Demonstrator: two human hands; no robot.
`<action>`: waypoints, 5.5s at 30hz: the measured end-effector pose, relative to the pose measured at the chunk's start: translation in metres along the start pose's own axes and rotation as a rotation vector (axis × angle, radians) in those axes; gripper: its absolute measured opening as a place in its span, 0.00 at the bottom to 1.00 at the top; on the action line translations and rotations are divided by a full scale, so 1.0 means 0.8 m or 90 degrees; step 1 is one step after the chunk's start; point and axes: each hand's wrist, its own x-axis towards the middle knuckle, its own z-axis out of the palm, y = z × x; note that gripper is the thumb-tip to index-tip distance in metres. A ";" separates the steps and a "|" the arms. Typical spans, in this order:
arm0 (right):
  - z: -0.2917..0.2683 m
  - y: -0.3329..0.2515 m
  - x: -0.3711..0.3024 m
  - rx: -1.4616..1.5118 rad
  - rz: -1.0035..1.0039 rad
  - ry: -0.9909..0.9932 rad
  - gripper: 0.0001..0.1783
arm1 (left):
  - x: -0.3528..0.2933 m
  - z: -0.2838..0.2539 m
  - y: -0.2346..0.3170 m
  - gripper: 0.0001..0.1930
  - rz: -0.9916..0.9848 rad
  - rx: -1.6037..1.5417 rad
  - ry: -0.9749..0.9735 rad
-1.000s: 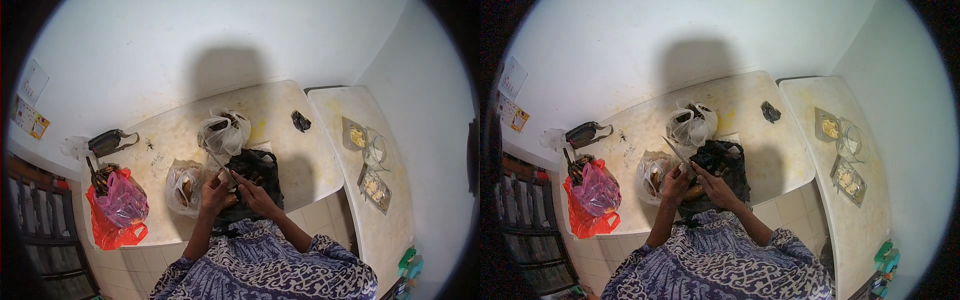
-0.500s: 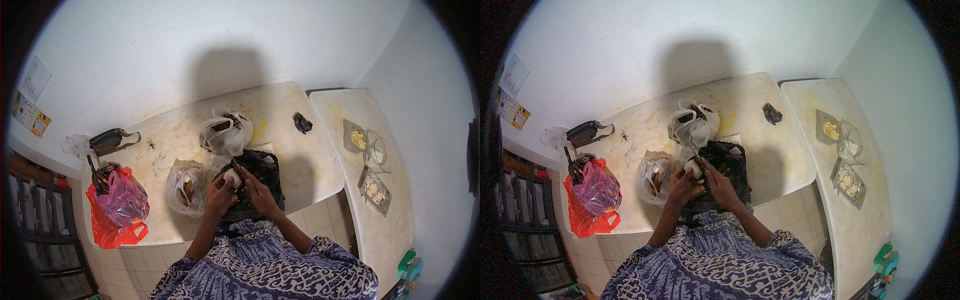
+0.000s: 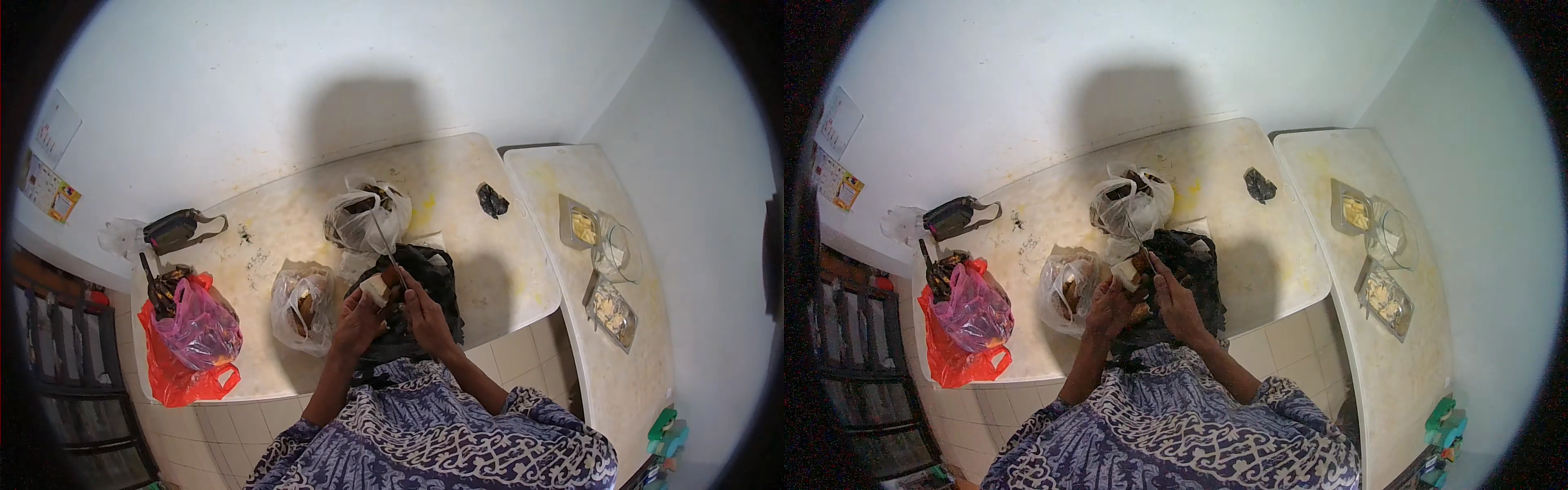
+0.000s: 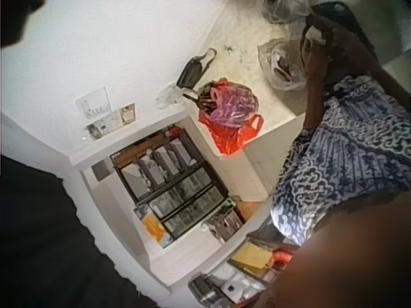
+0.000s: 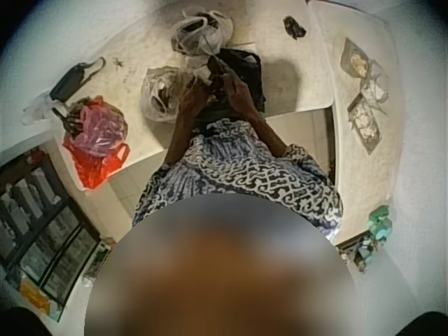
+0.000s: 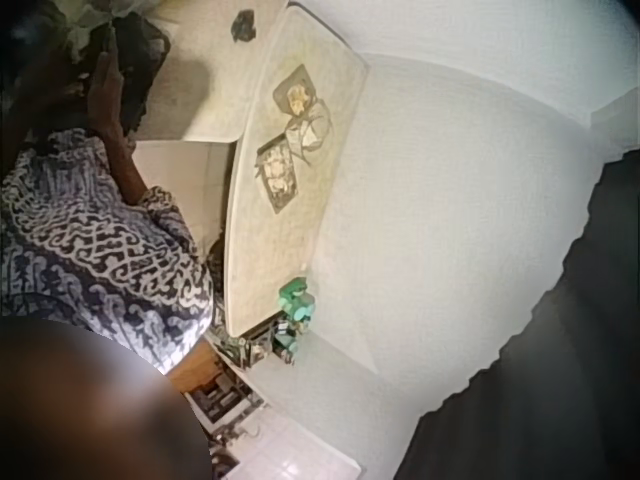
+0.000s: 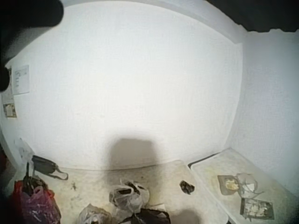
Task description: The person takes a vegetable from a white plastic bag and uses a knife to peel and cut it into small pieces over a black bag on a table.
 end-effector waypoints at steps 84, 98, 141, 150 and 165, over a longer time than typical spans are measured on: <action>-0.013 -0.031 -0.014 -0.166 -0.097 -0.144 0.31 | -0.002 0.012 0.008 0.20 0.107 0.088 0.089; -0.011 -0.026 -0.014 -0.255 -0.076 -0.206 0.28 | -0.014 0.034 0.026 0.19 0.052 0.241 0.152; 0.014 0.010 -0.007 -0.267 -0.177 -0.064 0.26 | -0.013 0.011 -0.009 0.17 0.096 0.176 0.216; 0.014 0.003 -0.005 -0.185 -0.094 -0.065 0.25 | -0.005 0.010 -0.010 0.17 0.102 0.216 0.217; -0.002 -0.016 -0.003 -0.059 0.018 -0.136 0.27 | -0.011 -0.004 0.006 0.20 0.002 0.190 0.168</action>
